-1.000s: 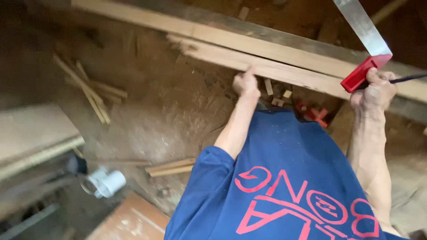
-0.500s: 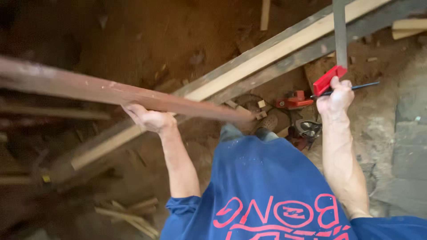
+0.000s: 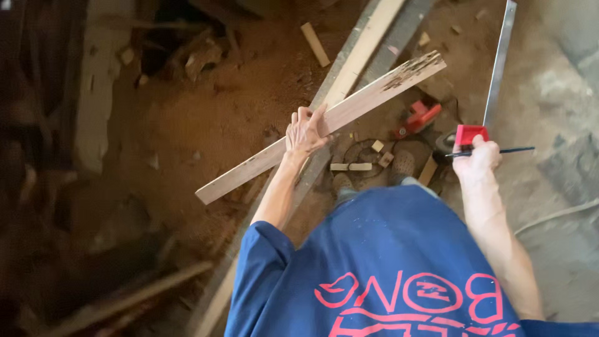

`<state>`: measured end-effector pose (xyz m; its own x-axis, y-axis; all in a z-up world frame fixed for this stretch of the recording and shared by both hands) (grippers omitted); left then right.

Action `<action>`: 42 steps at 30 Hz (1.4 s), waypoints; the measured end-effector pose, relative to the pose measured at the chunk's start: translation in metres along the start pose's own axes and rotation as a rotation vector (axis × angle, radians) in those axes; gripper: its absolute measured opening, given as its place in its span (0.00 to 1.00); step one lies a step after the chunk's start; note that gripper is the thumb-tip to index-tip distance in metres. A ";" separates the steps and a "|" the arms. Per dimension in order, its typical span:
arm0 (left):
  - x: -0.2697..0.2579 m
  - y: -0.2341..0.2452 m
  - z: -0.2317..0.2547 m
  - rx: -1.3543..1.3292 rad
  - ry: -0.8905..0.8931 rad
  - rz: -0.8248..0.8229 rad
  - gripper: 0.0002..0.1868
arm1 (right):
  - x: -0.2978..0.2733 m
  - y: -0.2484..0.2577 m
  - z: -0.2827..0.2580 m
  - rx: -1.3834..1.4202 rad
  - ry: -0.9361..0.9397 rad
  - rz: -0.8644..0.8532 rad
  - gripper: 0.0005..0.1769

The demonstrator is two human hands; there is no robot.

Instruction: The person measures and marks wooden planks with a square and pencil, then cuts them to size using a circular saw. The cut pieces are placed on the floor.

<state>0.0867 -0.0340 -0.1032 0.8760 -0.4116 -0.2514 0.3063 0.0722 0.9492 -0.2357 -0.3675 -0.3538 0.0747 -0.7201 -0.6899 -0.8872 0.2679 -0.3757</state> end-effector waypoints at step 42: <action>-0.056 -0.260 0.285 -0.482 -0.396 -0.415 0.12 | 0.127 0.133 0.172 -1.217 0.155 0.197 0.09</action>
<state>-0.1483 -0.2885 -0.2818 0.4814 -0.7812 -0.3975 0.7914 0.1925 0.5802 -0.2657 -0.3137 -0.5976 -0.0885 -0.8252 -0.5579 -0.7290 -0.3280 0.6008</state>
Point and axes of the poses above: each hand's wrist, its own x-axis towards the middle knuckle, its own y-axis out of the back of the hand, z = x × y, the point moved 7 cm from there along x, towards the middle knuckle, and after that the axes turned 15 degrees about y, right-handed, at the moved point
